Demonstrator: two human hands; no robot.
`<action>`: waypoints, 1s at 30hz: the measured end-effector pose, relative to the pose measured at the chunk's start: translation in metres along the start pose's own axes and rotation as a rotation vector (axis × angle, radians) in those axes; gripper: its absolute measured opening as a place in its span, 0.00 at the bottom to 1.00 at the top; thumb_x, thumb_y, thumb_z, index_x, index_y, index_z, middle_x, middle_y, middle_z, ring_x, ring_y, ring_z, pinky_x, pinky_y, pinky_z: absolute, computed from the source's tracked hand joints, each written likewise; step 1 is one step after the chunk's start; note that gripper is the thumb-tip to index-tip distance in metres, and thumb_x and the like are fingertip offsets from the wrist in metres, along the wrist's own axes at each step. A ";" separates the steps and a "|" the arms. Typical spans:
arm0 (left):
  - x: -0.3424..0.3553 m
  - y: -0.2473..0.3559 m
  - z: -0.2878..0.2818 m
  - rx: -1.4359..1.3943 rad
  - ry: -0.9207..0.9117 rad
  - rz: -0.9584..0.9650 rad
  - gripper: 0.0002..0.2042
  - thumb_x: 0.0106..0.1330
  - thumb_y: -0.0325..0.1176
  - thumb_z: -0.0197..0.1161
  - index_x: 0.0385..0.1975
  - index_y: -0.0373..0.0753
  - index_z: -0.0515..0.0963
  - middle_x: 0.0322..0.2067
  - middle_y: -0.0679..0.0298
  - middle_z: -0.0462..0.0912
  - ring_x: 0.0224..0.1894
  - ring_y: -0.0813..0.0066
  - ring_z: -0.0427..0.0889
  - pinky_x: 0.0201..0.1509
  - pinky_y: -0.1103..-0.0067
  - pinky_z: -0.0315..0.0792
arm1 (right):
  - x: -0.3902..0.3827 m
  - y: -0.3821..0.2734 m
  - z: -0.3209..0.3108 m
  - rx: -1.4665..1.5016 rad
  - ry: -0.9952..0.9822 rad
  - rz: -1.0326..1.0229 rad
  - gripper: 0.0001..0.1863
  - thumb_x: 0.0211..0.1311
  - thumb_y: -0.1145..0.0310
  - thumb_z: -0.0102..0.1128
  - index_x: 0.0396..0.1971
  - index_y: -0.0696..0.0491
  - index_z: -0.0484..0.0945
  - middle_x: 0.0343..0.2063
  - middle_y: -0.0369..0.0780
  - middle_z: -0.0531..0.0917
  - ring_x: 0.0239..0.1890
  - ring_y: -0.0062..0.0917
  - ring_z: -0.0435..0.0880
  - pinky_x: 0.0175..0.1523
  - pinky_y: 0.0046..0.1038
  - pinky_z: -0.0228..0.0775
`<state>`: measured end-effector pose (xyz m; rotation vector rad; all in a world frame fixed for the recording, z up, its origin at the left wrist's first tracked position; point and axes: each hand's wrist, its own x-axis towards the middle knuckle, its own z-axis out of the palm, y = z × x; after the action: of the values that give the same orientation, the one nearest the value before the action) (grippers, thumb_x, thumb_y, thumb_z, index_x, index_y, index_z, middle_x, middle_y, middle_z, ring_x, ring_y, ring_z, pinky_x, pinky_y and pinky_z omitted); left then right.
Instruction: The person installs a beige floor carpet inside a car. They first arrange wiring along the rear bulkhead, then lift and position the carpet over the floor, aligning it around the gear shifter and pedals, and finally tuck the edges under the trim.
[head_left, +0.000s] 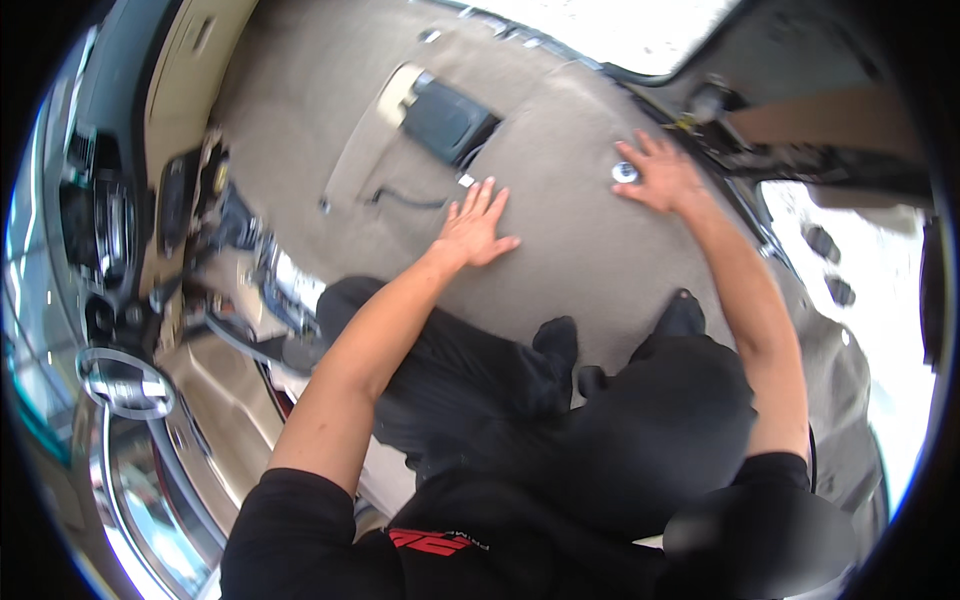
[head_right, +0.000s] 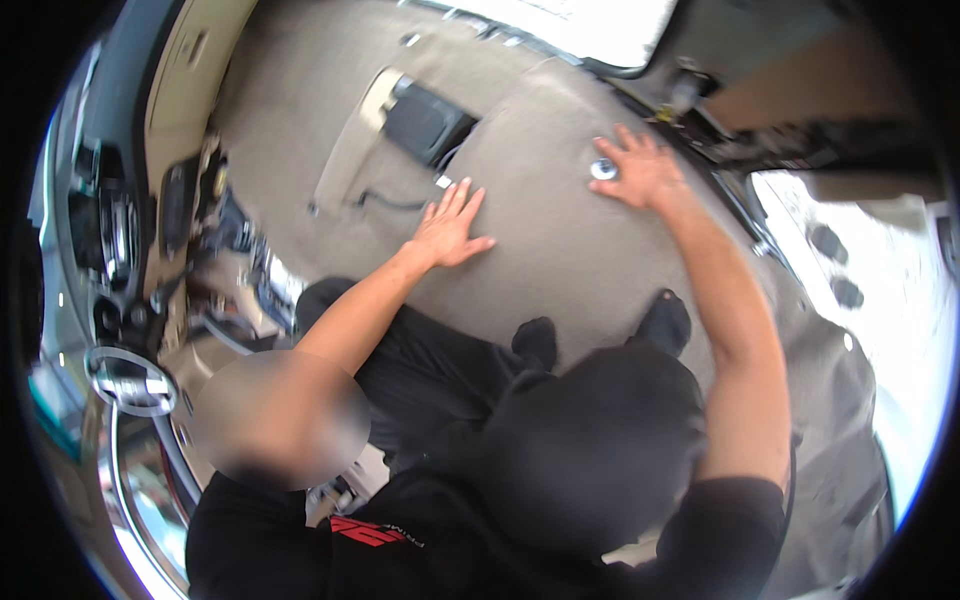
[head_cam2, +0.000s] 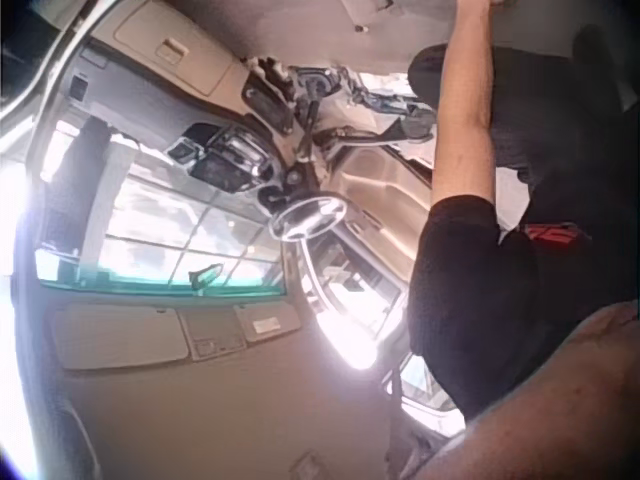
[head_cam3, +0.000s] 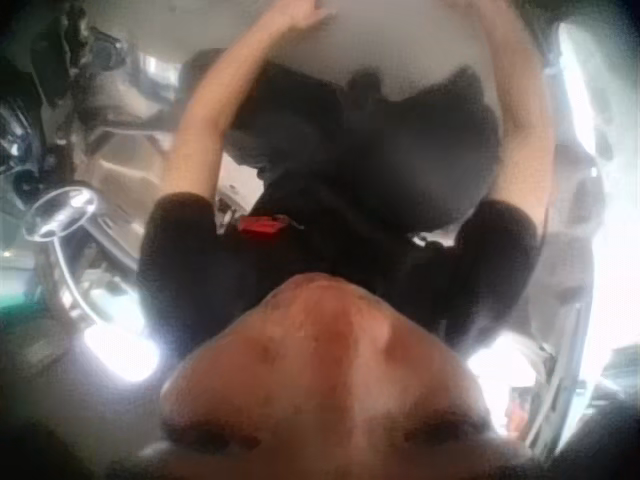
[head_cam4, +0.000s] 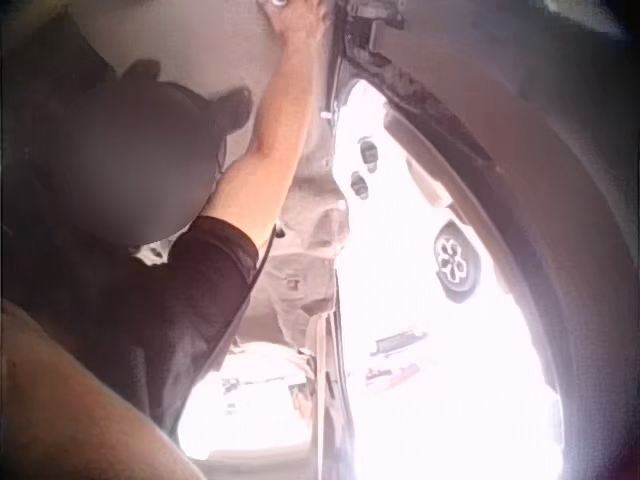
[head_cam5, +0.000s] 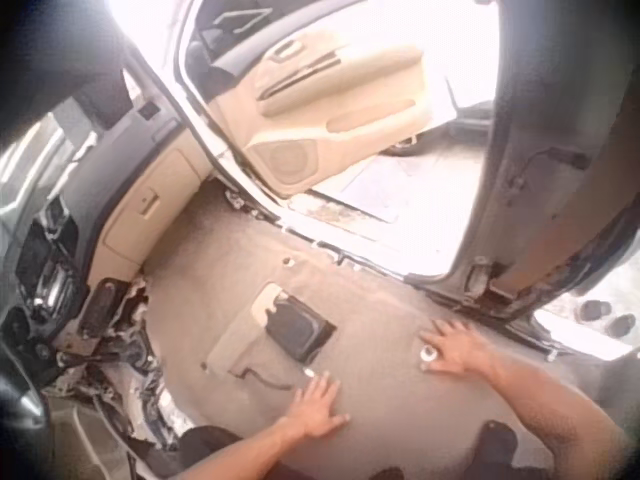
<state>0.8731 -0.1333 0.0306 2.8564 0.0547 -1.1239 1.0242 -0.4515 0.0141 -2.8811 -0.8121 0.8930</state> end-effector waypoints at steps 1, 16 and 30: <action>0.000 0.003 0.009 -0.119 0.047 -0.049 0.51 0.69 0.63 0.61 0.83 0.46 0.40 0.83 0.56 0.33 0.84 0.54 0.35 0.83 0.50 0.40 | 0.005 0.001 -0.008 -0.031 0.030 -0.004 0.45 0.67 0.37 0.59 0.80 0.36 0.56 0.81 0.40 0.52 0.80 0.46 0.55 0.78 0.57 0.55; 0.021 0.021 0.056 -0.467 0.139 -0.360 0.61 0.62 0.74 0.60 0.82 0.41 0.36 0.83 0.53 0.29 0.84 0.51 0.26 0.82 0.44 0.28 | 0.147 -0.097 -0.055 -0.142 0.237 -0.460 0.37 0.68 0.53 0.67 0.75 0.44 0.65 0.77 0.43 0.62 0.80 0.40 0.56 0.81 0.52 0.51; 0.060 -0.019 0.011 -0.807 0.730 -0.813 0.21 0.66 0.47 0.69 0.53 0.41 0.81 0.57 0.54 0.77 0.63 0.50 0.72 0.70 0.57 0.63 | 0.152 -0.117 -0.054 0.053 0.323 -0.543 0.24 0.59 0.62 0.76 0.52 0.52 0.77 0.49 0.43 0.78 0.64 0.38 0.72 0.75 0.48 0.56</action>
<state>0.9083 -0.1149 -0.0195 2.2733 1.4073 0.0623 1.1040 -0.2699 -0.0005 -2.4471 -1.3917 0.3729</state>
